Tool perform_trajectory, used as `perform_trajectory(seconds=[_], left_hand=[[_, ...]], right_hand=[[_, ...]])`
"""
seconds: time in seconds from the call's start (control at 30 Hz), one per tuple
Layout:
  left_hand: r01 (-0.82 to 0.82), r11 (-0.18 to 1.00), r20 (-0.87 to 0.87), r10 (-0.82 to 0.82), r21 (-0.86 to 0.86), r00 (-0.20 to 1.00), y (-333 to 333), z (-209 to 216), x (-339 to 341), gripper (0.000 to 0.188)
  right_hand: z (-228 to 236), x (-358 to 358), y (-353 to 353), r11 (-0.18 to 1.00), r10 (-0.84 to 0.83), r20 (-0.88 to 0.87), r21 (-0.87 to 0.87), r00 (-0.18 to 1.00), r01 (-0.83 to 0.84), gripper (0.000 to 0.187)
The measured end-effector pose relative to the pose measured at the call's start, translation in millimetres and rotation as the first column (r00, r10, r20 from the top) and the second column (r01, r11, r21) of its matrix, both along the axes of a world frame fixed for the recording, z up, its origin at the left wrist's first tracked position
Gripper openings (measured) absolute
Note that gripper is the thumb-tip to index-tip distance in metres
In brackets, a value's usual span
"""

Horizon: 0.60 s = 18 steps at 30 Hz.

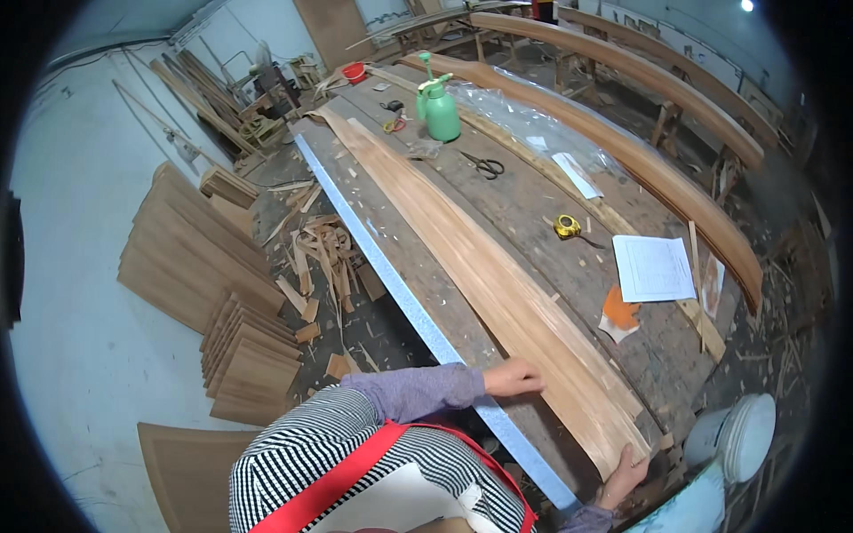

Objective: Measuring and applying glue to wooden components for assembly in a factory.

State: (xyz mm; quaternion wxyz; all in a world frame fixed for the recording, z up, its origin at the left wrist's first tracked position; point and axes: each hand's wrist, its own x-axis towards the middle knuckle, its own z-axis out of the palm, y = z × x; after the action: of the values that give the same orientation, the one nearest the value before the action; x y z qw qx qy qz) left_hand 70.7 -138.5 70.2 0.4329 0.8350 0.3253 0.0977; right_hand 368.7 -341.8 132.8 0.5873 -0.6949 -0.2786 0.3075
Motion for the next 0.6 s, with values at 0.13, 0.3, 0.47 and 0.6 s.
perform_trajectory(seconds=[0.13,0.3,0.47,0.6], left_hand=[[-0.055,0.406,0.055,0.254,-0.912,0.966,-19.7,-42.5,-15.4,0.055],[0.338,0.021,0.133,0.941,-0.941,0.311,10.0,-63.2,-37.0,0.068],[0.321,0.071,0.102,0.991,-0.945,0.081,78.8,-86.5,-71.3,0.056],[0.011,0.08,0.081,0.995,-0.997,0.061,104.8,-124.9,-101.9,0.045]], right_hand=[[12.3,26.7,-12.9,0.997,-0.022,-0.154,0.067,0.988,0.033,0.044],[7.7,51.7,-40.5,0.997,0.047,-0.308,0.066,0.95,-0.028,0.047],[-3.6,39.3,-75.8,0.997,0.072,-0.286,0.0,0.955,-0.075,0.049],[-34.8,42.0,-86.9,0.982,0.071,-0.15,-0.163,0.986,-0.095,0.046]])
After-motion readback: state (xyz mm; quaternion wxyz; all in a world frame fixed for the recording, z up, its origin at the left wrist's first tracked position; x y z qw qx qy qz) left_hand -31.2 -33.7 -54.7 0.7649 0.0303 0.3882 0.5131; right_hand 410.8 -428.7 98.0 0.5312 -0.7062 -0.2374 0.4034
